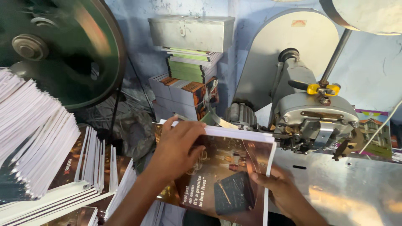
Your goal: The person places books one at a time into a binding machine, aligns them, and operates the machine to bind the covers. After each cycle, the person removes the bound book and sets it aside, repeating the process with the next book from a nearby stack.
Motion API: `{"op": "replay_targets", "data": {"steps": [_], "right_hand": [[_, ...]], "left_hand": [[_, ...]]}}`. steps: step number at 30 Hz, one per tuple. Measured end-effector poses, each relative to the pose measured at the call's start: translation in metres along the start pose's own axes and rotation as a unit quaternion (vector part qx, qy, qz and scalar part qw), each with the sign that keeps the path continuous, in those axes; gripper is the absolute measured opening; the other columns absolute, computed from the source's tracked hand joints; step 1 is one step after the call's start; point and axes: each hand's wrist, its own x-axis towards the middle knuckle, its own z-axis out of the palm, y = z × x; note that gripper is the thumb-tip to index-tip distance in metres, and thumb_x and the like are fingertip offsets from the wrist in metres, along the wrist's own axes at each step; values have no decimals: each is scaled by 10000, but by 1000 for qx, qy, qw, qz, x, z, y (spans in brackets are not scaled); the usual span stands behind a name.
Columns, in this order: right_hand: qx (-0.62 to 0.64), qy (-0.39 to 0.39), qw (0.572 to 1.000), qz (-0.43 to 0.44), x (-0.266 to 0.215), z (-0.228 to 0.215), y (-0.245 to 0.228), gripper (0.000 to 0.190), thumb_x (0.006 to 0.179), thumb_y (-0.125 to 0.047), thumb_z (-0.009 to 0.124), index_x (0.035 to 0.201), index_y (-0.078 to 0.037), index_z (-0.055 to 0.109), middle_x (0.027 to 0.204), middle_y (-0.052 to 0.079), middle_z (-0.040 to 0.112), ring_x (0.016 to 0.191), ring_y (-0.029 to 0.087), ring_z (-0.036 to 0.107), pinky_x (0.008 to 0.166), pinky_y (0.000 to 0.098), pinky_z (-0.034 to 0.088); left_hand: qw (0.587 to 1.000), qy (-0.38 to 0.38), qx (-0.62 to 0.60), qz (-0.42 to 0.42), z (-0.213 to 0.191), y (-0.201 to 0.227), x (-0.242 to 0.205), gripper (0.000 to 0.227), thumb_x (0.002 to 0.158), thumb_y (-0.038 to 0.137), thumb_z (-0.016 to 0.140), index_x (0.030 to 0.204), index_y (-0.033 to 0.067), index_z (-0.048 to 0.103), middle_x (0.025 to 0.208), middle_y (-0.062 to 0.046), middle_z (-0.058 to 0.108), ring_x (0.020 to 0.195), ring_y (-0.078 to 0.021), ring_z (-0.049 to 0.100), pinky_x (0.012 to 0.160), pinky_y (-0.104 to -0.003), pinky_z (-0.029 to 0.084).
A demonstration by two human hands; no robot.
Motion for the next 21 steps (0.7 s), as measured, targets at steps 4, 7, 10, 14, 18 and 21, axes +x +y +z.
{"op": "replay_targets", "data": {"steps": [4, 7, 10, 14, 18, 21], "right_hand": [[28, -30, 999, -30, -10, -2, -5, 469, 888, -156, 695, 1316, 33, 659, 1294, 125, 683, 1219, 241, 643, 1081, 428, 444], [33, -40, 999, -11, -16, -9, -3, 468, 868, -173, 687, 1288, 31, 649, 1329, 105, 707, 1246, 248, 678, 1079, 422, 465], [23, 8, 999, 30, -16, -23, 17, 488, 861, -173, 702, 1314, 7, 670, 1270, 102, 725, 1198, 219, 649, 1047, 416, 464], [3, 34, 999, 12, -17, -42, 38, 477, 877, -173, 724, 1316, 12, 686, 1254, 98, 703, 1202, 217, 614, 1055, 403, 443], [5, 99, 990, 101, -14, -39, 29, 515, 856, -162, 707, 1360, -59, 676, 1254, 106, 703, 1201, 231, 620, 1021, 426, 469], [77, 76, 993, 43, -17, -27, 22, 592, 798, -121, 702, 1381, -97, 600, 1331, 75, 699, 1257, 211, 617, 1046, 399, 457]], "left_hand": [[998, -10, 49, 23, 12, 9, -9, 281, 863, 180, 782, 1109, 152, 650, 1057, -23, 678, 1092, -236, 642, 1178, -518, 334], [997, -59, 40, -6, 14, 11, -11, 340, 833, 235, 803, 1131, 148, 664, 1034, -26, 697, 1031, -240, 659, 1146, -523, 323], [999, -17, 11, -43, 5, 1, -10, 412, 739, 288, 844, 1067, 110, 669, 1034, -60, 734, 1002, -273, 690, 1078, -559, 298], [960, -83, -17, -266, -13, -27, -16, 439, 710, 335, 873, 1084, 163, 722, 912, -38, 775, 890, -221, 718, 944, -448, 475], [831, -78, -349, -426, -8, -67, -40, 339, 779, 243, 816, 1064, 83, 728, 911, -71, 789, 817, -213, 755, 782, -412, 594], [800, -69, -443, -400, 5, -84, -72, 296, 832, 188, 804, 1066, 9, 775, 999, -72, 764, 943, -199, 712, 863, -364, 554]]}}
